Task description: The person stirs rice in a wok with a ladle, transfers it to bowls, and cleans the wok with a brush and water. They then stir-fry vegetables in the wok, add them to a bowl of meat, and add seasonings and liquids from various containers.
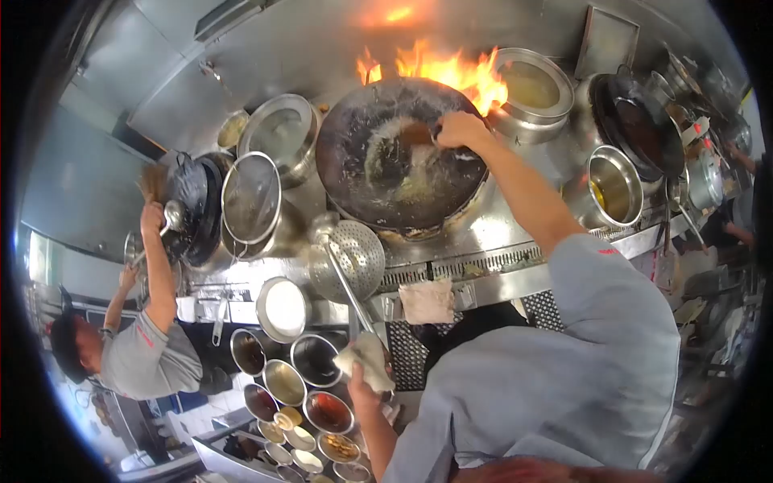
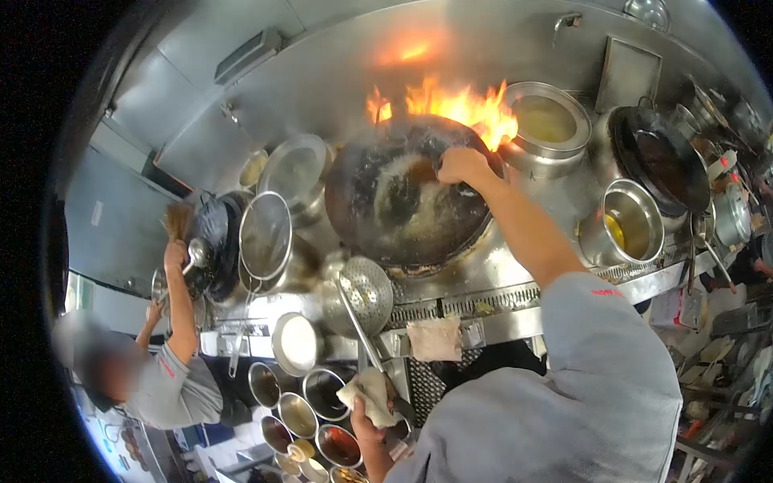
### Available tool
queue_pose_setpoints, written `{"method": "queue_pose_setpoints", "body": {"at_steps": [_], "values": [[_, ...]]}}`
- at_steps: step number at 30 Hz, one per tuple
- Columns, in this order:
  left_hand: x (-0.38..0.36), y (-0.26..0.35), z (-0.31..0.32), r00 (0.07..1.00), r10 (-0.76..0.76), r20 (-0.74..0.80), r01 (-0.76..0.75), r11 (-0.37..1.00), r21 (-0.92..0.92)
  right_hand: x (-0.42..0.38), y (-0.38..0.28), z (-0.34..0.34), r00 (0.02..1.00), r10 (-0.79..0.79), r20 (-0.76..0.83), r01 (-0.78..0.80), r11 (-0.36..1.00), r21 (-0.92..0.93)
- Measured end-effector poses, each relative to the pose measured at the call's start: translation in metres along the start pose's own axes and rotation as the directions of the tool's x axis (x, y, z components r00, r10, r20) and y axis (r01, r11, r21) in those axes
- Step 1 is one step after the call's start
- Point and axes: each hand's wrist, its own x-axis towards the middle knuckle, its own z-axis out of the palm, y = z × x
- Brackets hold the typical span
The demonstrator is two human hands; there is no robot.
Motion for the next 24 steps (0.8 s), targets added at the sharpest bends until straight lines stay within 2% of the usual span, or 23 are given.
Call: {"method": "queue_pose_setpoints", "body": {"at_steps": [2,3,5,6,7,8,9,10,11,12,13,15,16,18,19,21,22,24], "values": [[0.003,-0.017,-0.015,0.998,-0.065,0.015,0.065,0.998,0.007,0.032,0.006,0.022,0.992,0.065,-0.111,-0.066,0.998,-0.011],[0.004,-0.023,-0.021,0.991,-0.127,0.038,0.126,0.992,0.030,0.017,-0.004,0.016,0.993,0.057,-0.105,-0.060,0.998,-0.023],[-0.013,-0.021,-0.016,0.994,-0.094,0.048,0.094,0.996,-0.005,-0.037,-0.034,-0.004,0.997,-0.053,0.051,0.065,0.958,-0.281],[-0.019,-0.015,-0.006,0.998,-0.060,0.015,0.060,0.998,0.011,-0.031,-0.030,-0.014,0.996,-0.030,0.080,0.054,0.947,-0.317],[-0.021,-0.015,0.003,0.999,-0.031,-0.013,0.031,0.999,0.019,-0.013,-0.020,-0.021,0.999,-0.022,0.031,0.031,0.949,-0.314],[-0.014,-0.024,-0.003,0.986,-0.090,-0.142,0.091,0.996,0.001,-0.003,-0.024,-0.032,0.999,0.035,0.028,-0.025,0.954,-0.299],[-0.011,-0.021,-0.007,0.985,-0.097,-0.141,0.098,0.995,-0.003,0.002,-0.033,-0.041,0.996,0.091,0.019,-0.081,0.955,-0.285],[0.000,-0.016,-0.005,0.990,-0.126,-0.064,0.129,0.991,0.042,0.000,-0.041,-0.041,0.996,0.089,0.012,-0.082,0.951,-0.298],[0.009,-0.012,-0.001,0.987,-0.159,0.010,0.157,0.983,0.092,-0.010,-0.048,-0.034,1.000,0.016,0.012,-0.011,0.945,-0.327],[0.002,0.001,0.013,0.993,-0.111,0.030,0.107,0.987,0.122,-0.022,-0.053,-0.023,0.998,-0.055,0.021,0.059,0.933,-0.354],[0.004,-0.005,0.007,0.999,-0.030,0.022,0.028,0.997,0.067,-0.039,-0.051,-0.008,0.989,-0.138,0.057,0.149,0.891,-0.429],[0.001,-0.006,0.007,0.999,0.027,0.033,-0.026,1.000,-0.016,-0.059,-0.050,-0.002,0.972,-0.211,0.104,0.234,0.846,-0.478],[0.008,-0.007,0.008,0.999,0.023,0.037,-0.022,0.999,-0.023,-0.045,-0.049,-0.007,0.973,-0.206,0.104,0.231,0.843,-0.486],[0.019,-0.004,0.003,0.983,-0.111,0.145,0.098,0.991,0.091,-0.009,-0.047,-0.006,0.989,-0.059,-0.136,0.014,0.949,-0.315],[0.022,-0.004,0.004,0.983,-0.106,0.147,0.094,0.992,0.085,-0.005,-0.046,0.003,0.988,-0.064,-0.139,0.016,0.947,-0.321],[0.029,-0.007,0.007,0.987,-0.014,0.159,-0.004,0.994,0.108,-0.011,-0.053,0.018,0.992,-0.104,-0.069,0.074,0.934,-0.349],[0.019,-0.006,0.004,0.993,-0.036,0.108,0.024,0.995,0.102,-0.027,-0.050,0.029,0.987,-0.159,-0.024,0.137,0.910,-0.392],[0.003,-0.013,-0.006,0.999,-0.009,0.042,0.006,0.998,0.070,-0.064,-0.054,0.017,0.984,-0.171,0.048,0.174,0.872,-0.458]]}}
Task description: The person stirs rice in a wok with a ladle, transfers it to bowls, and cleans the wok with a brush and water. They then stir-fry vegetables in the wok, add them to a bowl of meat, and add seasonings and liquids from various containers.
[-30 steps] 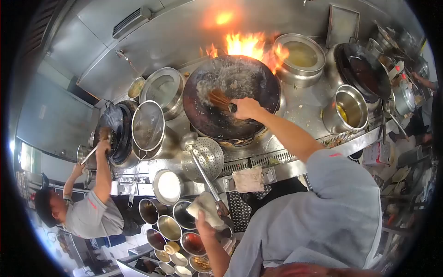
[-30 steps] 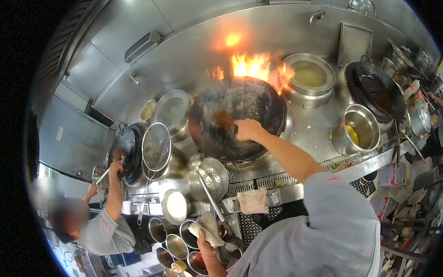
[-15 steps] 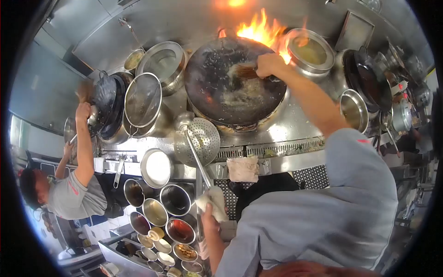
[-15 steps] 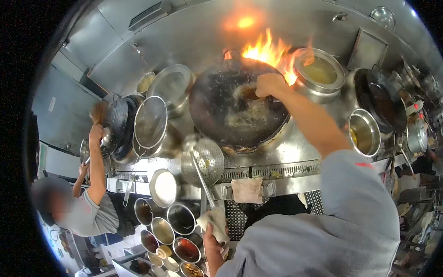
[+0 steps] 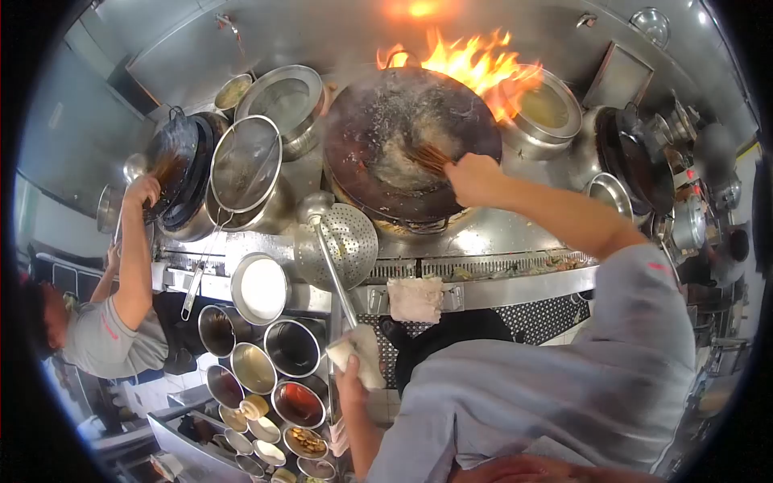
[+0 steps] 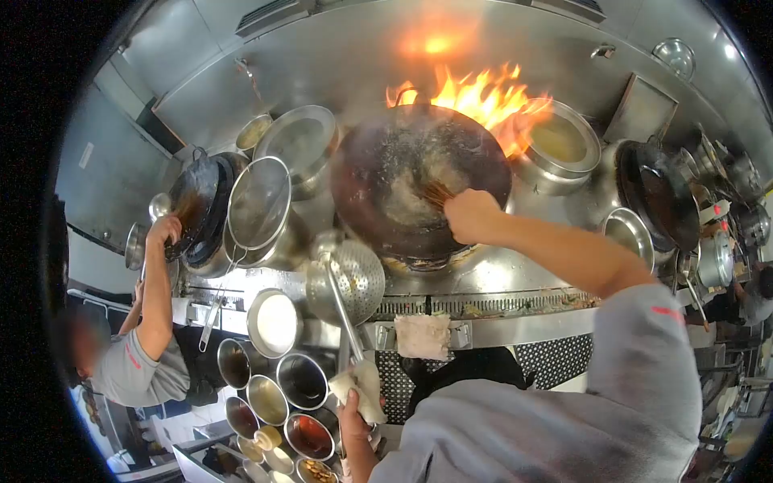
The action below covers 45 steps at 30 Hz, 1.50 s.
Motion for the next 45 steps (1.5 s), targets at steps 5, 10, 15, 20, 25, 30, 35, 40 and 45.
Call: {"method": "queue_pose_setpoints", "body": {"at_steps": [5,10,15,20,25,30,35,40,45], "values": [[0.013,-0.004,0.006,0.996,-0.079,0.035,0.080,0.996,-0.031,0.062,0.023,-0.020,0.978,0.208,-0.025,-0.206,0.976,0.066],[-0.005,-0.007,0.008,0.998,-0.029,-0.057,0.026,0.998,-0.051,-0.019,0.002,0.016,1.000,0.005,-0.021,-0.005,1.000,0.018],[0.007,-0.020,-0.004,0.997,-0.070,0.021,0.070,0.998,-0.003,0.059,0.025,0.011,0.989,0.128,-0.069,-0.121,0.988,0.095],[-0.002,-0.018,-0.010,0.998,-0.015,0.057,0.016,1.000,-0.015,0.015,0.007,0.034,0.973,0.060,-0.224,-0.037,0.994,0.103],[-0.020,-0.019,-0.004,0.997,-0.005,-0.083,-0.004,0.994,-0.109,0.017,0.027,0.022,0.991,0.056,-0.118,-0.051,0.998,0.041],[-0.006,-0.006,0.007,0.998,-0.057,-0.009,0.057,0.997,-0.042,0.078,0.027,0.035,0.947,0.269,-0.178,-0.216,0.939,0.268],[-0.023,-0.053,-0.033,0.980,-0.032,-0.197,0.008,0.992,-0.124,0.005,0.027,0.030,0.983,0.119,-0.143,-0.104,0.988,0.113],[-0.011,-0.028,-0.018,0.985,-0.135,-0.108,0.126,0.988,-0.090,0.092,0.035,0.040,0.951,0.298,-0.081,-0.254,0.904,0.345],[-0.012,-0.012,0.003,0.999,-0.034,-0.027,0.029,0.986,-0.162,0.026,-0.003,0.026,0.995,0.095,-0.018,-0.078,0.900,0.428]]}}
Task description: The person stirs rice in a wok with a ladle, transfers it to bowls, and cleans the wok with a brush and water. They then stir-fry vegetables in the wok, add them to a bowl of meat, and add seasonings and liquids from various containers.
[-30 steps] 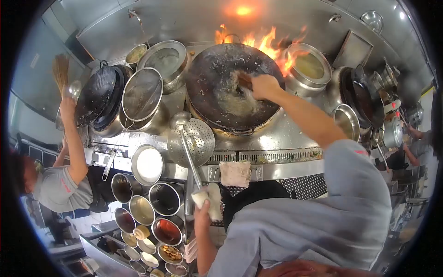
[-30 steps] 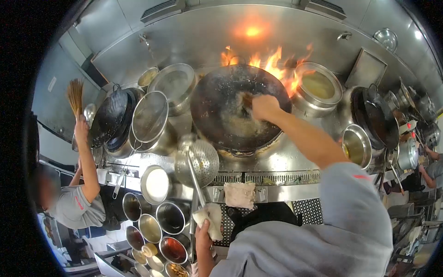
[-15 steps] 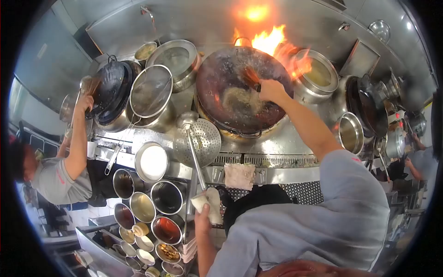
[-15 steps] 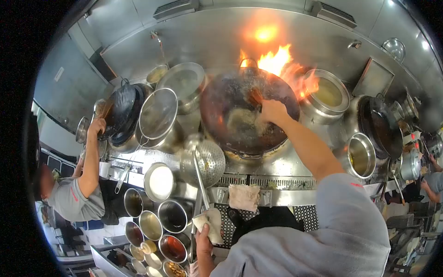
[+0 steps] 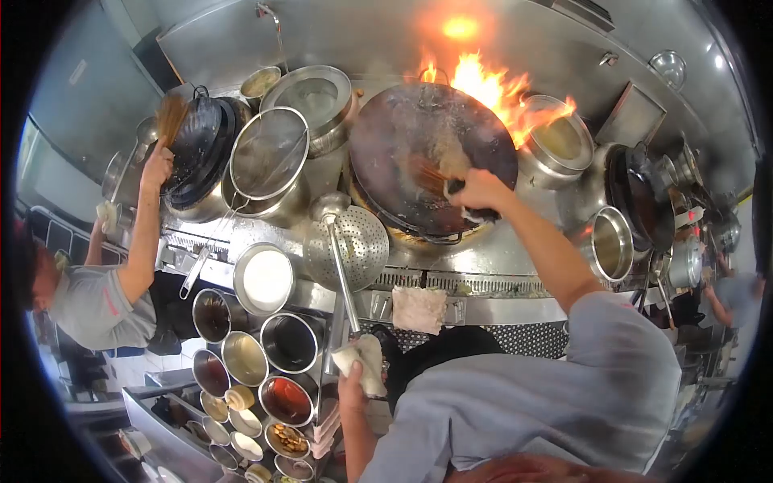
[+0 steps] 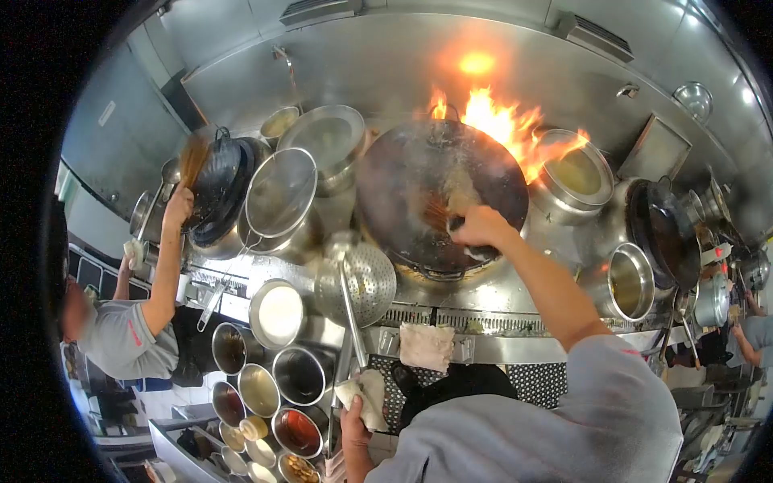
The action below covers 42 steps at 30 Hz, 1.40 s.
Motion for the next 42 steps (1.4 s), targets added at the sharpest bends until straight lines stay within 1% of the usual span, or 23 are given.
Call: {"method": "queue_pose_setpoints", "body": {"at_steps": [2,4,5,6,7,10,12,14,16,18,22,24,26,27,28,29,32,33,35,36,38,40,42], "values": [[0.002,-0.003,-0.003,0.997,-0.059,-0.041,0.061,0.997,0.041,0.051,0.007,-0.003,0.998,-0.055,0.030,0.045,0.963,0.266],[0.011,-0.005,-0.001,0.992,-0.100,-0.075,0.104,0.993,0.059,0.090,-0.004,0.009,0.994,0.106,0.005,-0.094,0.856,0.508],[0.013,-0.003,-0.003,0.994,-0.107,-0.018,0.108,0.991,0.079,0.085,-0.010,0.017,0.994,0.106,0.019,-0.101,0.857,0.505],[0.017,-0.004,0.000,0.993,-0.110,0.041,0.106,0.990,0.088,0.077,-0.018,0.021,0.999,0.041,-0.028,-0.023,0.888,0.460],[0.014,-0.003,0.005,0.992,-0.128,-0.002,0.128,0.990,0.061,0.061,-0.025,0.030,0.998,-0.019,-0.055,0.041,0.908,0.417],[0.006,-0.013,-0.002,0.998,-0.065,-0.028,0.066,0.997,0.041,-0.024,-0.006,0.000,0.965,-0.206,0.165,0.187,0.975,0.122],[-0.005,-0.014,-0.007,0.994,-0.103,-0.047,0.104,0.994,0.027,-0.054,0.006,-0.065,0.902,-0.144,0.407,0.174,0.984,-0.039],[-0.003,-0.010,-0.005,0.994,-0.100,-0.051,0.101,0.995,0.022,-0.031,0.023,-0.116,0.843,-0.079,0.532,0.261,0.925,-0.277],[-0.001,-0.007,0.001,0.983,-0.118,-0.138,0.131,0.987,0.092,0.032,0.015,-0.116,0.781,0.027,0.624,0.233,0.914,-0.331],[0.010,-0.001,0.013,0.991,-0.104,-0.081,0.114,0.985,0.128,0.070,-0.011,-0.083,0.879,-0.027,0.477,0.155,0.961,-0.230],[0.010,-0.004,0.013,0.993,-0.115,0.016,0.115,0.993,0.004,0.024,-0.034,-0.088,0.928,-0.101,0.360,0.207,0.940,-0.270],[0.014,0.000,0.023,0.989,-0.136,0.056,0.139,0.988,-0.069,0.014,-0.012,-0.113,0.763,-0.169,0.624,0.398,0.884,-0.247],[0.030,0.004,0.067,0.989,-0.139,0.040,0.142,0.985,-0.099,0.034,-0.017,-0.116,0.727,-0.096,0.680,0.343,0.908,-0.239],[0.048,0.000,0.085,0.980,-0.157,0.119,0.170,0.979,-0.111,0.038,-0.018,-0.114,0.688,-0.015,0.725,0.274,0.931,-0.240],[0.073,-0.005,0.108,0.965,-0.162,0.206,0.191,0.973,-0.127,0.044,-0.021,-0.095,0.826,-0.068,0.560,0.276,0.915,-0.295],[0.096,-0.006,0.139,0.970,-0.169,0.173,0.192,0.972,-0.132,0.052,-0.018,-0.066,0.923,-0.124,0.364,0.260,0.898,-0.355],[0.163,-0.003,0.214,0.978,-0.174,0.113,0.178,0.983,-0.033,0.027,0.007,-0.016,0.969,-0.095,0.229,0.140,0.972,-0.189],[0.172,-0.006,0.226,0.976,-0.188,0.113,0.190,0.982,-0.014,-0.005,0.011,-0.031,0.950,-0.090,0.299,0.162,0.961,-0.224],[0.191,-0.013,0.244,0.998,-0.054,-0.036,0.058,0.994,0.098,-0.044,0.046,-0.054,0.941,-0.153,0.303,0.248,0.920,-0.305],[0.195,-0.017,0.242,0.997,-0.059,-0.042,0.064,0.991,0.119,-0.049,0.064,-0.071,0.938,-0.148,0.314,0.273,0.872,-0.406],[0.205,-0.026,0.239,0.995,0.094,-0.032,-0.089,0.985,0.150,-0.021,0.089,-0.084,0.952,-0.136,0.273,0.257,0.842,-0.475],[0.202,-0.025,0.237,0.996,0.091,-0.013,-0.087,0.979,0.187,0.062,0.117,-0.068,0.973,-0.152,0.173,0.212,0.884,-0.417],[0.203,-0.021,0.238,0.993,0.112,0.020,-0.114,0.972,0.208,0.087,0.077,-0.042,0.986,-0.141,-0.089,0.106,0.943,-0.314]]}}
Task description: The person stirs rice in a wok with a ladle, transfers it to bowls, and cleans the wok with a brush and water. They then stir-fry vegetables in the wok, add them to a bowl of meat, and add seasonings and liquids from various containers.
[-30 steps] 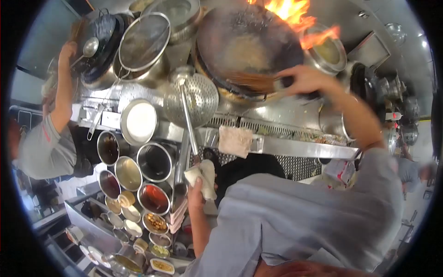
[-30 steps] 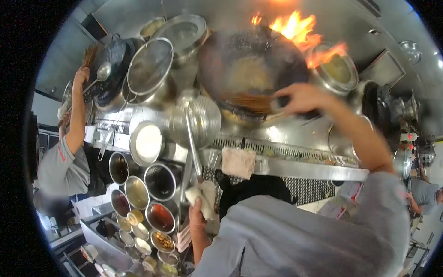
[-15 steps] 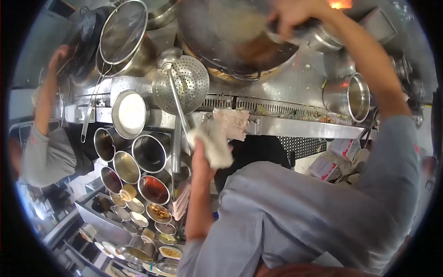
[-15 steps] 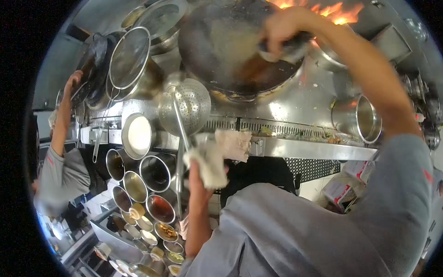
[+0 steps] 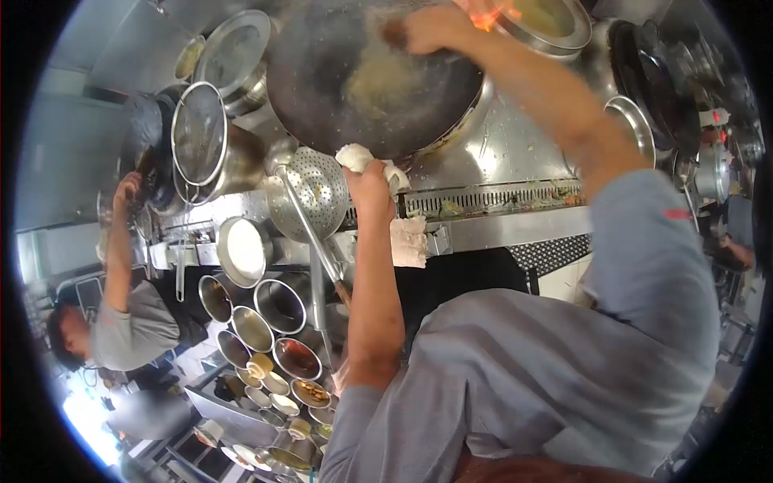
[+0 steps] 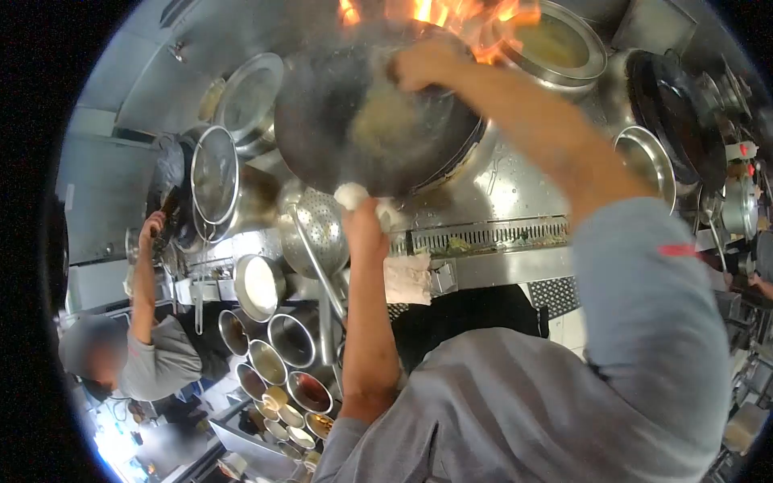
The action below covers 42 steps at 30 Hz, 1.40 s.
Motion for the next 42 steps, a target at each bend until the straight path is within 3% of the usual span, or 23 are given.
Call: {"method": "queue_pose_setpoints", "body": {"at_steps": [3,6,9,10,13,15,16,18,20,21,22,24,26,28,31,33,35,36,38,39,40,41,42], "values": [[0.002,0.002,-0.005,0.994,0.103,0.030,-0.106,0.989,0.102,-0.020,-0.071,0.034,0.996,0.085,-0.025,-0.078,0.978,0.193],[0.007,-0.005,-0.010,0.971,0.234,0.047,-0.238,0.960,0.149,-0.082,-0.098,0.033,0.995,-0.028,0.091,-0.004,0.945,0.327],[-0.004,0.006,-0.022,0.974,0.224,-0.026,-0.215,0.957,0.195,-0.149,-0.071,0.000,0.934,-0.145,0.328,0.025,0.939,0.344],[-0.005,0.008,-0.039,0.977,0.211,-0.009,-0.207,0.964,0.166,-0.157,-0.049,0.000,0.934,-0.206,0.292,0.110,0.943,0.314],[-0.032,0.037,-0.072,0.960,0.271,0.065,-0.278,0.915,0.292,-0.202,0.010,-0.041,0.908,-0.013,0.419,-0.160,0.913,0.375],[-0.067,0.073,-0.069,0.946,0.306,0.109,-0.324,0.859,0.396,-0.261,0.007,-0.069,0.852,0.283,0.439,-0.512,0.624,0.590],[-0.067,0.084,-0.074,0.930,0.334,0.156,-0.368,0.832,0.415,-0.280,0.003,-0.054,0.856,0.292,0.427,-0.510,0.620,0.597],[-0.078,0.104,-0.065,0.909,0.387,0.154,-0.410,0.770,0.489,-0.303,-0.006,0.021,0.760,0.650,0.025,-0.348,0.374,0.860],[-0.084,0.117,-0.056,0.888,0.432,0.157,-0.439,0.700,0.563,-0.296,-0.004,0.182,0.673,0.695,-0.255,-0.125,0.446,0.886],[-0.083,0.122,-0.052,0.853,0.494,0.171,-0.480,0.612,0.628,-0.322,-0.012,0.191,0.824,0.559,0.097,-0.311,0.303,0.901],[-0.083,0.126,-0.044,0.809,0.555,0.196,-0.519,0.516,0.681,-0.346,-0.028,0.199,0.749,0.639,0.175,-0.469,0.324,0.822],[-0.081,0.136,-0.030,0.726,0.638,0.257,-0.605,0.414,0.680,-0.394,-0.051,0.208,0.690,0.697,0.197,-0.412,0.154,0.898],[-0.068,0.156,-0.021,0.772,0.561,0.299,-0.566,0.392,0.725,-0.432,-0.078,0.191,0.619,0.754,0.220,-0.264,-0.064,0.962],[-0.053,0.167,-0.009,0.712,0.631,0.309,-0.597,0.311,0.740,-0.452,-0.083,0.196,0.532,0.812,0.241,-0.217,-0.145,0.965],[-0.070,0.193,0.021,0.693,0.638,0.335,-0.537,0.148,0.831,-0.457,-0.078,0.150,0.525,0.828,0.200,-0.186,-0.117,0.975],[-0.072,0.202,0.035,0.624,0.652,0.431,-0.557,-0.016,0.830,-0.444,-0.079,0.084,0.645,0.747,0.160,-0.210,-0.028,0.977],[-0.101,0.199,0.052,0.612,0.640,0.465,-0.557,-0.068,0.828,-0.414,-0.083,0.048,0.811,0.584,-0.025,-0.096,0.175,0.980],[-0.114,0.191,0.057,0.603,0.634,0.485,-0.545,-0.117,0.831,-0.389,-0.089,0.043,0.843,0.494,-0.212,-0.004,0.400,0.917],[-0.130,0.159,0.055,0.539,0.639,0.548,-0.610,-0.152,0.777,-0.332,-0.098,0.023,0.945,0.235,-0.227,-0.015,0.726,0.687],[-0.146,0.139,0.050,0.391,0.669,0.632,-0.673,-0.260,0.692,-0.282,-0.094,0.049,0.930,0.213,-0.298,0.040,0.749,0.661],[-0.160,0.123,0.044,0.233,0.677,0.698,-0.712,-0.370,0.597,-0.236,-0.075,0.056,0.923,0.357,-0.141,-0.155,0.683,0.714],[-0.161,0.112,0.037,0.241,0.675,0.698,-0.716,-0.361,0.597,-0.206,-0.057,0.056,0.875,0.484,0.021,-0.347,0.594,0.726],[-0.158,0.102,0.029,0.259,0.672,0.694,-0.730,-0.334,0.596,-0.202,-0.068,0.052,0.870,0.492,0.033,-0.358,0.585,0.727]]}}
